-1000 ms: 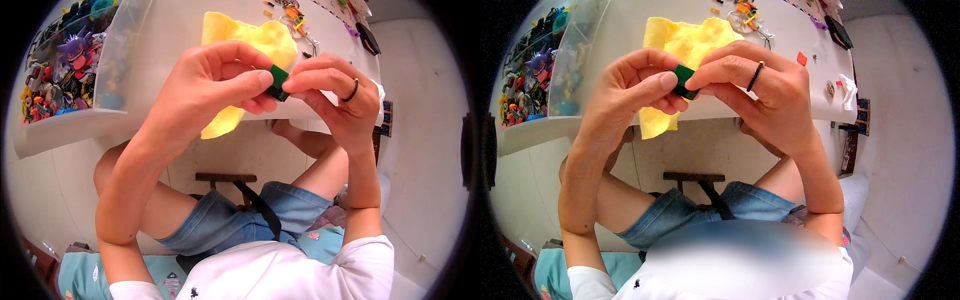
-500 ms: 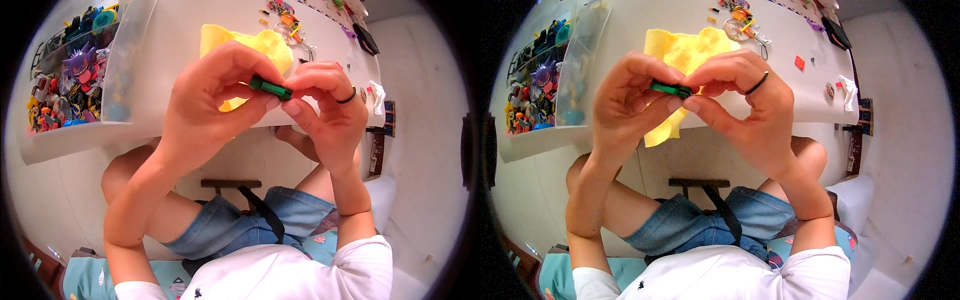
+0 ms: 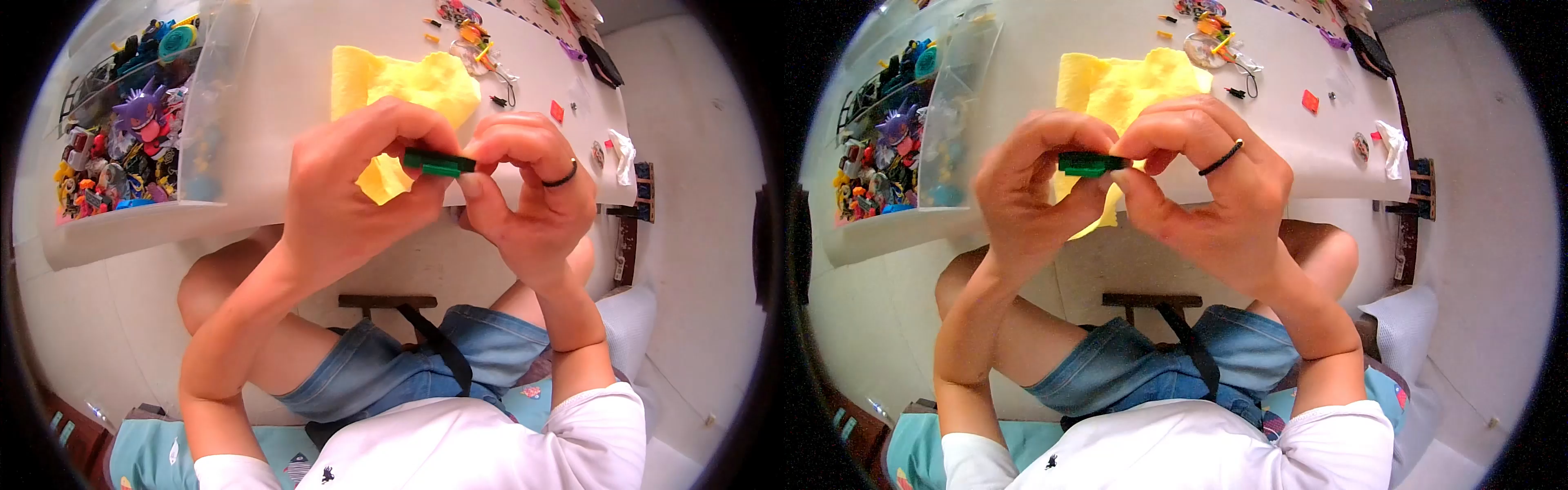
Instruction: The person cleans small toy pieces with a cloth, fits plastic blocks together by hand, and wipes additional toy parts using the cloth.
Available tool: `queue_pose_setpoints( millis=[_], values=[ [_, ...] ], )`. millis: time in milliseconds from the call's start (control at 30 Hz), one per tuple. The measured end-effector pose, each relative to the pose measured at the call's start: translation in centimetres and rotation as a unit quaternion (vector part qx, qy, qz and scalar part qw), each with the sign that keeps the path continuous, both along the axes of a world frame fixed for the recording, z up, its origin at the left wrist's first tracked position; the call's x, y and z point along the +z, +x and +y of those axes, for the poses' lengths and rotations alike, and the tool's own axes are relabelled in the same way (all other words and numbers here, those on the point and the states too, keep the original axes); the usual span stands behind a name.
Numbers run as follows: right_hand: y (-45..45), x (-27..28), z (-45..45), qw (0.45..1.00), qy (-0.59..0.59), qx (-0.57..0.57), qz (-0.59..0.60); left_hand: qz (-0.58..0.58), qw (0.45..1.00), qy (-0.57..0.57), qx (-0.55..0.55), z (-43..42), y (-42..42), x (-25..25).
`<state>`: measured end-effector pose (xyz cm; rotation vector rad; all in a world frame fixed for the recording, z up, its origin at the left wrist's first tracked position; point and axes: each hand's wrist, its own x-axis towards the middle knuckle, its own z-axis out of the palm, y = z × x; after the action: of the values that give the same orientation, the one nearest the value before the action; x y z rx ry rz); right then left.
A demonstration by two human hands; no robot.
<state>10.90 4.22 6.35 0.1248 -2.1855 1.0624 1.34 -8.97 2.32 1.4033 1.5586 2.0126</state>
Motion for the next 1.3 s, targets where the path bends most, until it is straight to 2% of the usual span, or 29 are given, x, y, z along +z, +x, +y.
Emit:
queue_pose_setpoints(
  millis=[67,133,167,200,233,300,367,433,500,567,600,733,800,833,867,900,1000,1100,1167,1200,1233,1267,1300],
  values=[
    [-0.3,0.0,-0.2,1.000,-0.019,-0.012,-0.012,-0.003,1.000,0.015,0.008,0.4,0.0,-0.6],
    [-1.2,0.6,0.1,0.998,-0.045,-0.003,-0.037,-0.177,0.981,0.073,-0.025,1.3,0.3,-0.1],
    [-2.1,1.5,-0.1,0.990,-0.143,0.002,-0.010,-0.254,0.961,0.100,-0.031,1.6,0.4,0.2],
    [-3.5,3.3,-0.1,0.977,-0.213,0.008,-0.004,-0.277,0.956,0.094,-0.036,1.7,0.1,0.2],
    [-5.0,5.4,0.3,0.986,-0.155,0.056,-0.028,-0.301,0.949,0.087,-0.035,1.7,-0.2,0.1],
    [-8.8,8.2,-3.0,0.976,0.016,0.162,-0.145,-0.265,0.963,0.043,-0.035,2.6,0.2,-0.5],
    [-14.5,7.6,-6.6,0.921,0.126,0.252,-0.269,-0.035,0.999,0.017,0.013,2.8,0.1,-1.1],
    [-18.4,6.3,-10.7,0.890,0.150,0.295,-0.313,-0.003,0.998,0.034,0.053,3.2,0.2,-1.6],
    [-20.7,5.3,-13.5,0.883,0.227,0.323,-0.253,0.041,0.996,0.026,0.077,3.0,-0.3,-1.2],
    [-22.5,3.9,-15.6,0.889,0.288,0.278,-0.222,0.106,0.990,-0.010,0.089,3.0,-1.1,-1.9],
    [-23.1,3.5,-16.1,0.874,0.350,0.275,-0.194,0.100,0.991,-0.021,0.090,2.9,-1.1,-1.6],
    [-23.1,4.1,-13.0,0.916,0.262,0.240,-0.185,0.096,0.991,-0.028,0.086,3.0,-0.5,-1.8],
    [-21.3,5.3,-9.0,0.939,0.221,0.238,-0.114,0.105,0.991,-0.031,0.080,3.2,-0.2,-2.0],
    [-20.1,6.1,-7.0,0.943,0.186,0.218,-0.169,0.109,0.990,-0.043,0.074,2.9,0.0,-1.8],
    [-19.4,5.9,-4.3,0.944,0.225,0.202,-0.131,0.113,0.990,-0.055,0.067,2.7,0.2,-1.6],
    [-18.1,5.3,-2.1,0.960,0.216,0.177,-0.021,0.124,0.988,-0.064,0.072,2.6,0.2,-1.5],
    [-14.3,5.0,2.3,0.971,0.181,0.059,-0.144,0.148,0.981,-0.080,0.091,2.4,0.3,-1.3],
    [-12.9,4.5,0.9,0.964,0.158,0.107,-0.183,0.181,0.974,-0.076,0.110,2.8,0.6,-1.5],
    [-14.1,4.9,-2.5,0.951,0.219,0.194,-0.101,0.227,0.961,-0.088,0.134,3.2,0.9,-1.7],
    [-15.3,4.5,-5.1,0.946,0.184,0.266,-0.035,0.261,0.951,-0.077,0.147,3.5,1.0,-2.0],
    [-16.8,3.9,-7.3,0.925,0.268,0.269,0.030,0.296,0.940,-0.066,0.159,3.8,1.2,-2.4],
    [-18.3,3.0,-9.5,0.902,0.295,0.311,0.052,0.330,0.927,-0.055,0.171,3.8,1.3,-2.7],
    [-19.4,3.5,-11.4,0.868,0.380,0.310,-0.075,0.357,0.923,-0.067,0.127,3.4,1.5,-2.8]
  ],
)
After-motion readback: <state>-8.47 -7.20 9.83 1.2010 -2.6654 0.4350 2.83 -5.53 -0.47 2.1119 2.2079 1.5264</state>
